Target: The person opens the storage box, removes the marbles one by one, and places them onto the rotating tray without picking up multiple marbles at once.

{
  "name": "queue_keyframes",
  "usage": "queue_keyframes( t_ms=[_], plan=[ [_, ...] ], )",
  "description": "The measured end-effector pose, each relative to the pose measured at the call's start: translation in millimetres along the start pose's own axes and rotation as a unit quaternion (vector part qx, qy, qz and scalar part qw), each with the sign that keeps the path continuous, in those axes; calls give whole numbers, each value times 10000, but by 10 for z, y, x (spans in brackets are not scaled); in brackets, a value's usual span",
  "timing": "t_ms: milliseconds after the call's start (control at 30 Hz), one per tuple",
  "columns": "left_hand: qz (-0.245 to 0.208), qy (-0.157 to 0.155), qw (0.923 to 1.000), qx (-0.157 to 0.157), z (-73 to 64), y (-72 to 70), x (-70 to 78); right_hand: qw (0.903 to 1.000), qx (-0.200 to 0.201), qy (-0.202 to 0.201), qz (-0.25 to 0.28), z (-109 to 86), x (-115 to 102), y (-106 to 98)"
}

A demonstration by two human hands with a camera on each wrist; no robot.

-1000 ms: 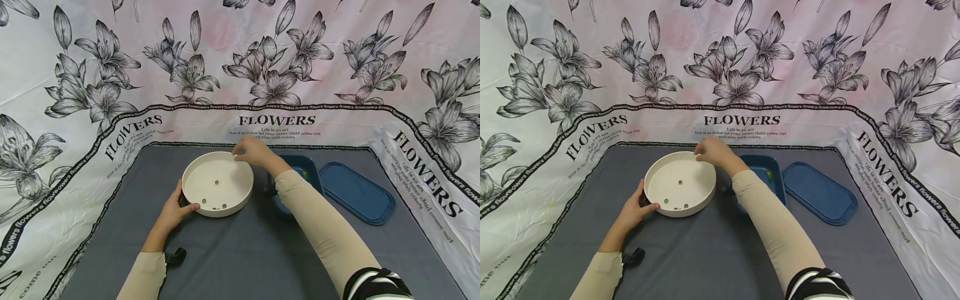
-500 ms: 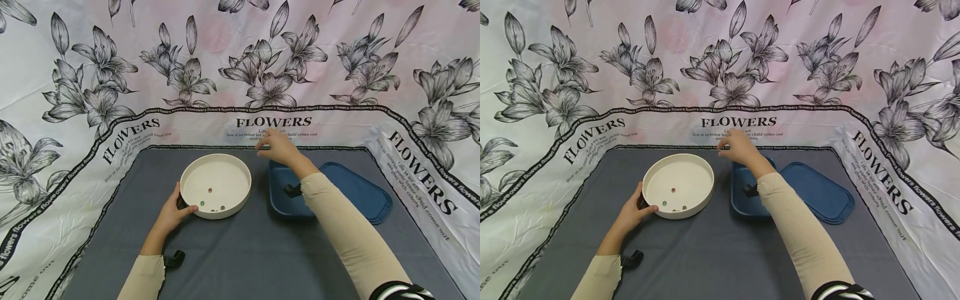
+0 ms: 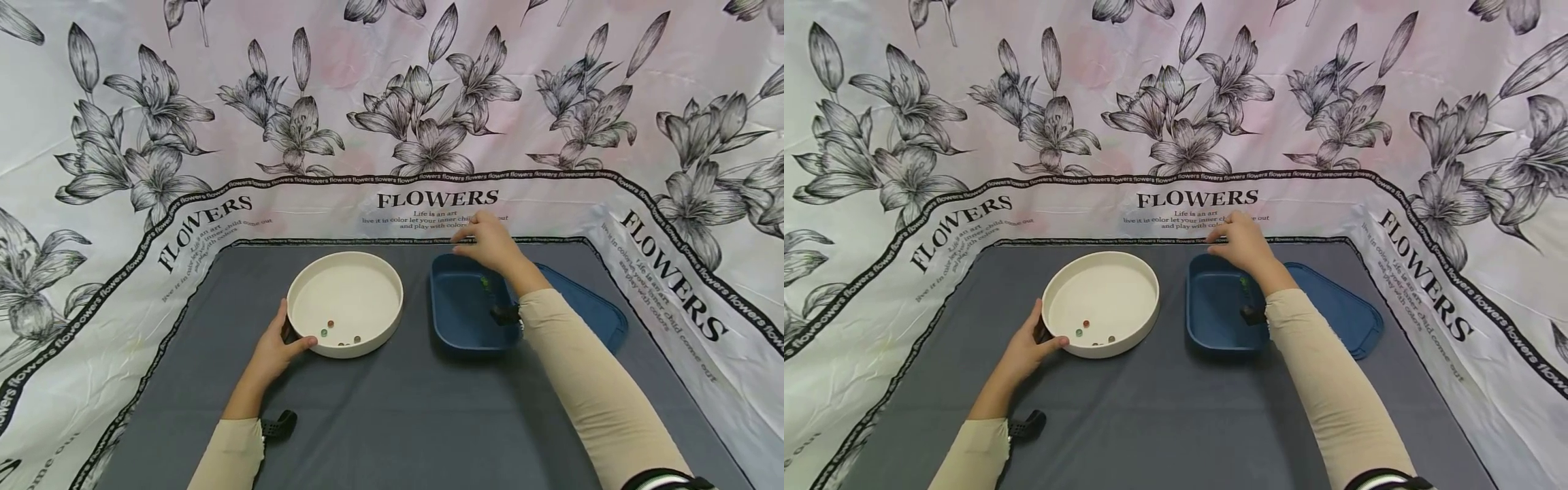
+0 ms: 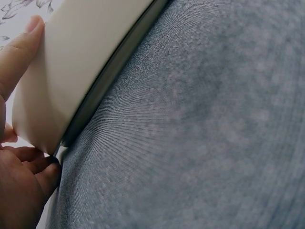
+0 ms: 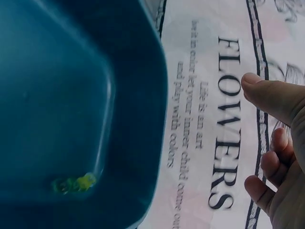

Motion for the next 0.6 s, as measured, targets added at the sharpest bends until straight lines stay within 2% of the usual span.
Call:
queue_keyframes(
  t_ms=[267,400,600],
  plan=[
    [79,89,9999,-11,-45,-18,-4,9985,-27,538,-32,-166,249,-7],
    [67,191,9998,-2,-8,-8,25,9970,41,777,-36,-251,389,-43],
    [57,181,9998,-33,15,7,14,9946,39,1036,-102,-352,565,4]
  ],
)
Point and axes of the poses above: each hand's wrist, its own z-axis towards the middle knuckle, its own y-axis out of the palm, x = y × z, the point moved 5 cm from there along z, towards the middle knuckle, and after that the axes turned 13 degrees about z, right-handed, at the moved point
